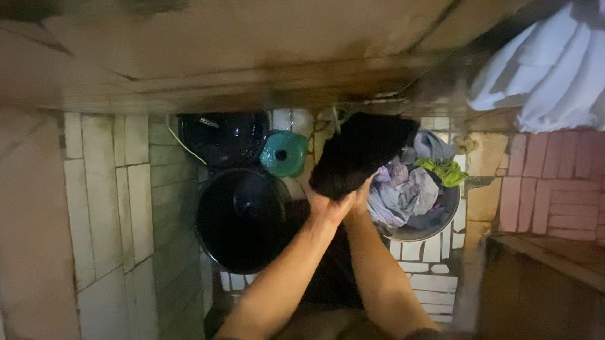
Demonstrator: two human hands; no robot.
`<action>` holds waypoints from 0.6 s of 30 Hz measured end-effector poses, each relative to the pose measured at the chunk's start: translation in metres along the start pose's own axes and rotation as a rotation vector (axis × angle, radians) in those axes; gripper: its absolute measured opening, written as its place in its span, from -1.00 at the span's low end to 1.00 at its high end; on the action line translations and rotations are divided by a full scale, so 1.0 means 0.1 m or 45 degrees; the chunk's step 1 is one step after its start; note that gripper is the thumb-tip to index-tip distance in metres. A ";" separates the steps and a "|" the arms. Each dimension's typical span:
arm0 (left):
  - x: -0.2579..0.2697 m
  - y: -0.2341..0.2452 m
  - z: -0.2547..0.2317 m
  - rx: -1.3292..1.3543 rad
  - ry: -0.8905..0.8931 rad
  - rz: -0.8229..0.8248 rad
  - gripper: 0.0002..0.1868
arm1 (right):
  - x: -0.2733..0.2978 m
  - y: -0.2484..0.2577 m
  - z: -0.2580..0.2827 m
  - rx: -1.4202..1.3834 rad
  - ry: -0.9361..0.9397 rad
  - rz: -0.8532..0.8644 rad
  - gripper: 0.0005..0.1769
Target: The person washes clothes by hand in a bucket using water from a tap, including wringing out and shaking the items.
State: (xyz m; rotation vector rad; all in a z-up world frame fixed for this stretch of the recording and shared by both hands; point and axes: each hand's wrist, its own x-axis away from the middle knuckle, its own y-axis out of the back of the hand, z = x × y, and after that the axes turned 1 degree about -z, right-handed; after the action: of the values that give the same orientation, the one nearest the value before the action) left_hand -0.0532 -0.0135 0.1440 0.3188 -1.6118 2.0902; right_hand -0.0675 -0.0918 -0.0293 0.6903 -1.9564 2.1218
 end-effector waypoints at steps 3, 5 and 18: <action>0.13 0.08 -0.14 0.122 0.103 -0.097 -0.48 | -0.41 0.13 0.19 0.140 0.051 0.254 -0.41; 0.09 0.21 -0.38 -0.264 0.417 -0.152 -0.28 | -0.59 0.17 0.33 0.260 0.006 0.281 -0.41; -0.40 0.37 -0.61 -2.560 0.334 -0.462 -0.32 | -1.06 -0.15 0.55 2.170 0.148 -0.569 -0.10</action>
State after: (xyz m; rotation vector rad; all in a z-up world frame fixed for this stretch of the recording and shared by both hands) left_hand -0.0316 0.0283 0.0771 -0.3405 -2.2721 -0.3114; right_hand 0.0441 -0.1246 -0.0615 0.9239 0.4977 2.8439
